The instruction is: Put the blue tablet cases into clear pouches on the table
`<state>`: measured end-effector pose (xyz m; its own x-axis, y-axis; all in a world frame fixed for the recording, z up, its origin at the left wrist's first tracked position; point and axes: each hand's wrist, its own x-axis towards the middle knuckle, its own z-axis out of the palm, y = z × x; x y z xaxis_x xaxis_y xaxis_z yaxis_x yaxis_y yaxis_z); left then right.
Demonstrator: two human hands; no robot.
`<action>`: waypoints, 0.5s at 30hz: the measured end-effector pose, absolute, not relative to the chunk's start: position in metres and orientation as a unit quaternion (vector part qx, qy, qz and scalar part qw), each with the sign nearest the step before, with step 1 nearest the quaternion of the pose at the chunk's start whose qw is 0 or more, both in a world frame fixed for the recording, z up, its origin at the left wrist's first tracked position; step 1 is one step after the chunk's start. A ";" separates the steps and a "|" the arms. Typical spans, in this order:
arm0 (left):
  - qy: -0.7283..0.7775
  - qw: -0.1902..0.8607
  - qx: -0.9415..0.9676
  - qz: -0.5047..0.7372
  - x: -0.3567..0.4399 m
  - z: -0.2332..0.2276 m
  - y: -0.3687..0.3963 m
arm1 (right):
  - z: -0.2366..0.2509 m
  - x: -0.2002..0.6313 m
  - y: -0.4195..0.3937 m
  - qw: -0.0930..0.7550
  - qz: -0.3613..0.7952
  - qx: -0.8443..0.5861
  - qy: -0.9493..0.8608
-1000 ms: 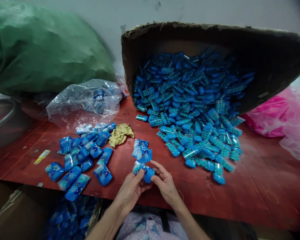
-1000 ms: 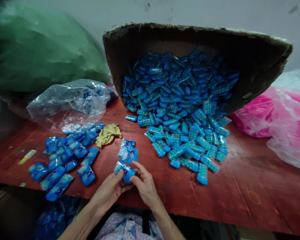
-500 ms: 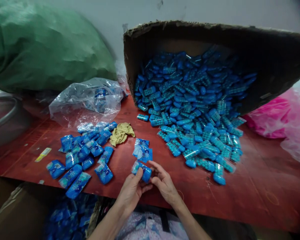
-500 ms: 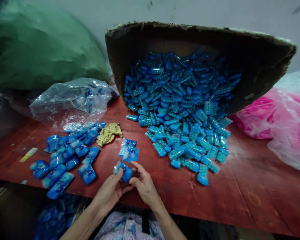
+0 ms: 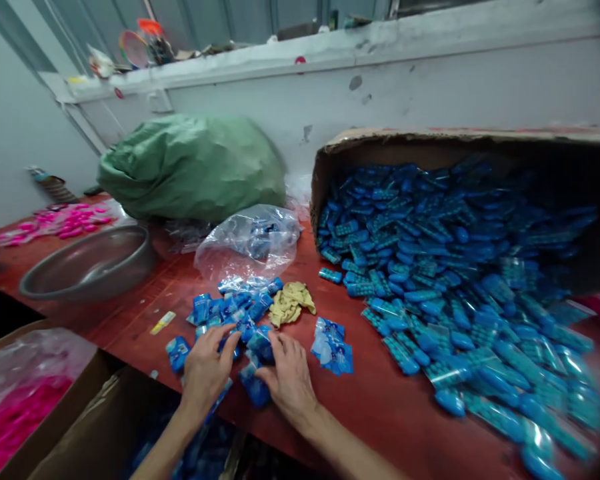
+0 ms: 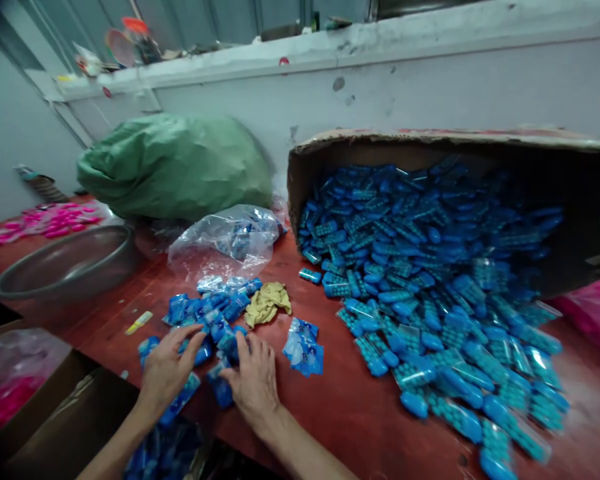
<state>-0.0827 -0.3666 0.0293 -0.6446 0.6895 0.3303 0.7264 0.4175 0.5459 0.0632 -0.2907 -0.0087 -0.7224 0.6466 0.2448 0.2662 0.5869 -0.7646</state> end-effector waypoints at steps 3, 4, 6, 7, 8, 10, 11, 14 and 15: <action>-0.819 0.043 -0.486 -0.302 -0.133 0.020 -0.343 | -0.017 0.041 -0.304 0.231 0.290 -0.238 -0.898; -0.822 0.029 -0.498 -0.274 -0.147 0.017 -0.335 | -0.020 0.035 -0.306 0.224 0.279 -0.232 -0.905; -0.825 -0.007 -0.515 -0.233 -0.166 0.012 -0.325 | -0.025 0.025 -0.307 0.212 0.272 -0.240 -0.907; -0.824 -0.020 -0.522 -0.222 -0.172 0.009 -0.323 | -0.028 0.021 -0.307 0.207 0.274 -0.244 -0.907; -0.822 -0.029 -0.526 -0.217 -0.175 0.007 -0.325 | -0.029 0.018 -0.307 0.204 0.277 -0.244 -0.907; -0.827 -0.029 -0.518 -0.217 -0.176 0.000 -0.335 | -0.032 0.013 -0.308 0.197 0.281 -0.233 -0.910; -0.832 -0.028 -0.509 -0.220 -0.175 -0.004 -0.343 | -0.033 0.012 -0.310 0.194 0.282 -0.226 -0.912; -0.848 -0.032 -0.465 -0.252 -0.173 -0.015 -0.376 | -0.038 0.009 -0.324 0.186 0.286 -0.191 -0.920; -0.853 -0.038 -0.447 -0.266 -0.173 -0.018 -0.389 | -0.041 0.008 -0.331 0.184 0.288 -0.173 -0.924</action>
